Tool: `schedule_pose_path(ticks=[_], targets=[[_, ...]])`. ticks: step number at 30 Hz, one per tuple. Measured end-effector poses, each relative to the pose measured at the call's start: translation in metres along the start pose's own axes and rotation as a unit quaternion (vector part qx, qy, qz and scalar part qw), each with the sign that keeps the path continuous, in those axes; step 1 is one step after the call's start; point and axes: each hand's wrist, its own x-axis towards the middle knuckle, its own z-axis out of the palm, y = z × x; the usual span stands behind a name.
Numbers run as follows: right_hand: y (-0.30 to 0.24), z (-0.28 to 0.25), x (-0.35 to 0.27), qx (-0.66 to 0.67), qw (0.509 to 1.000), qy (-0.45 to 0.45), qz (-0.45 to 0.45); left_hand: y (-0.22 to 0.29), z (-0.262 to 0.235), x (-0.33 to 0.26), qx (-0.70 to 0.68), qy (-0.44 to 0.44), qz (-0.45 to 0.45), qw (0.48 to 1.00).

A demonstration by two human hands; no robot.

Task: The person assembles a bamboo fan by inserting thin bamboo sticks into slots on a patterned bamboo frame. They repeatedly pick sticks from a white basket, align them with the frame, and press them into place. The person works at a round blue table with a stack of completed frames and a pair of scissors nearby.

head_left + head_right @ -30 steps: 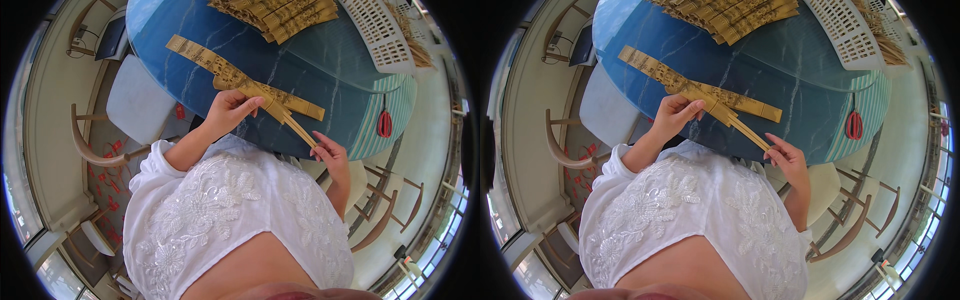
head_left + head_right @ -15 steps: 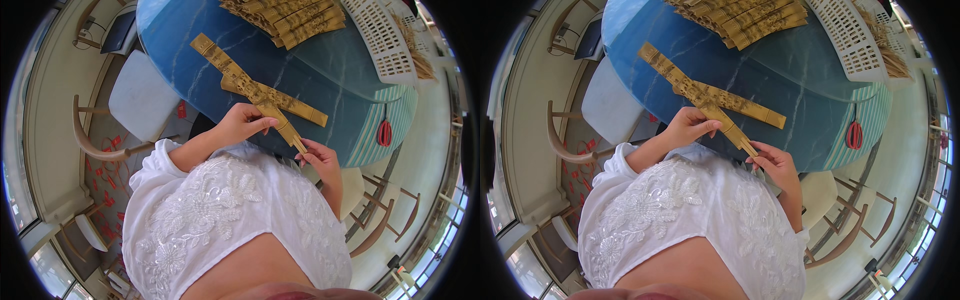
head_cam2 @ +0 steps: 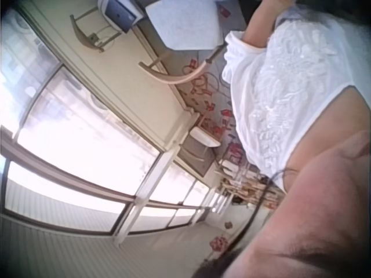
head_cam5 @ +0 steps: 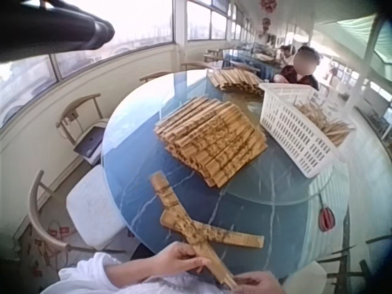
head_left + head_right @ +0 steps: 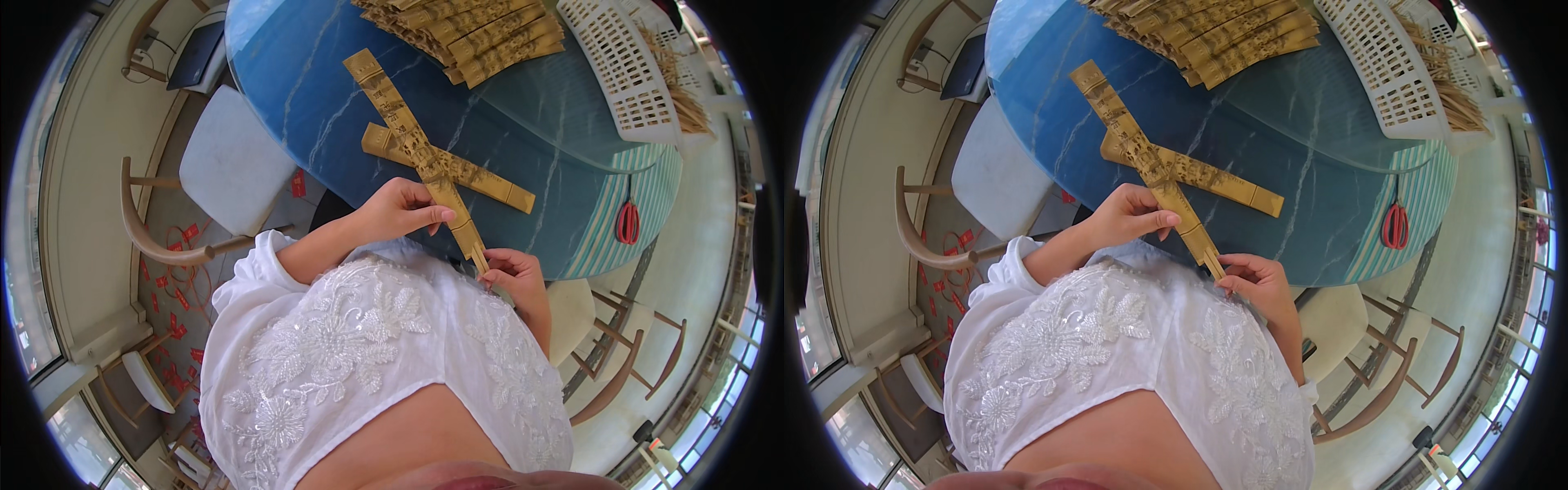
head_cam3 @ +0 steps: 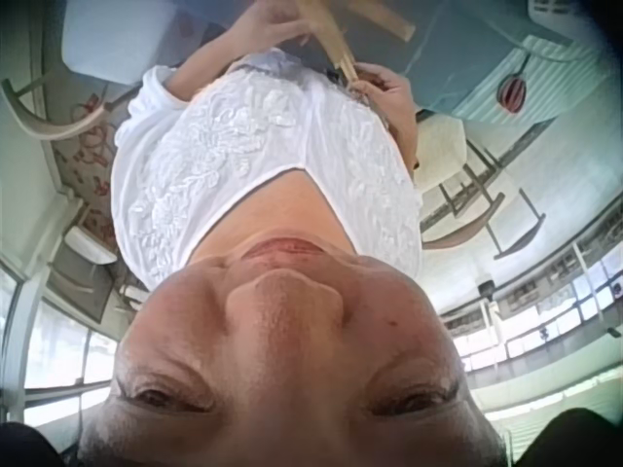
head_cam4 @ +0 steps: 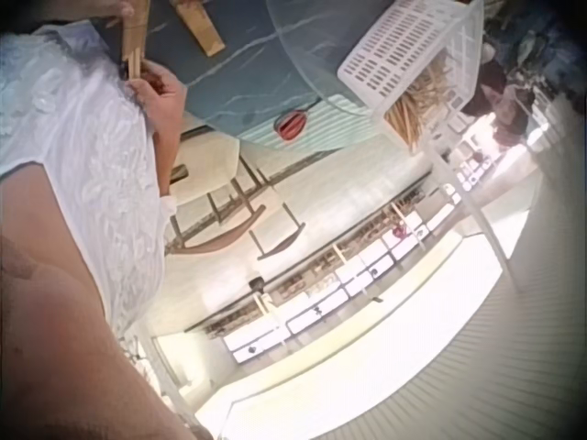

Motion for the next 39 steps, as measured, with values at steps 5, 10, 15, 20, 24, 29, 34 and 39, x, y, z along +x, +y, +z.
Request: schedule_pose_path(ticks=[5, 10, 15, 20, 24, 29, 34, 39], targets=[[-0.002, 0.008, -0.002, 0.005, 0.999, 0.011, -0.036, 0.004, 0.000, 0.003, -0.033, 0.002, -0.026, 0.999], [0.004, 0.007, -0.001, 0.026, 0.993, 0.025, -0.116, 0.006, -0.001, 0.006, -0.059, 0.006, -0.026, 0.998], [0.008, 0.012, 0.008, 0.009, 0.989, 0.049, -0.137, 0.003, 0.009, 0.009, -0.041, -0.034, -0.015, 0.998], [0.010, 0.013, 0.010, 0.009, 0.989, 0.046, -0.139, 0.003, 0.012, 0.012, -0.017, -0.043, -0.047, 0.998], [0.008, 0.016, 0.011, 0.045, 0.991, 0.030, -0.125, 0.000, 0.012, 0.014, -0.020, -0.036, -0.060, 0.997], [0.006, 0.016, 0.012, 0.054, 0.991, 0.025, -0.119, 0.002, 0.014, 0.014, -0.006, -0.023, -0.068, 0.997], [0.004, 0.011, 0.011, 0.040, 0.993, 0.036, -0.100, 0.001, 0.014, 0.016, 0.043, -0.019, -0.056, 0.997], [-0.003, -0.011, 0.007, 0.010, 0.993, 0.008, -0.120, 0.011, 0.000, 0.012, -0.076, 0.036, 0.034, 0.996]])
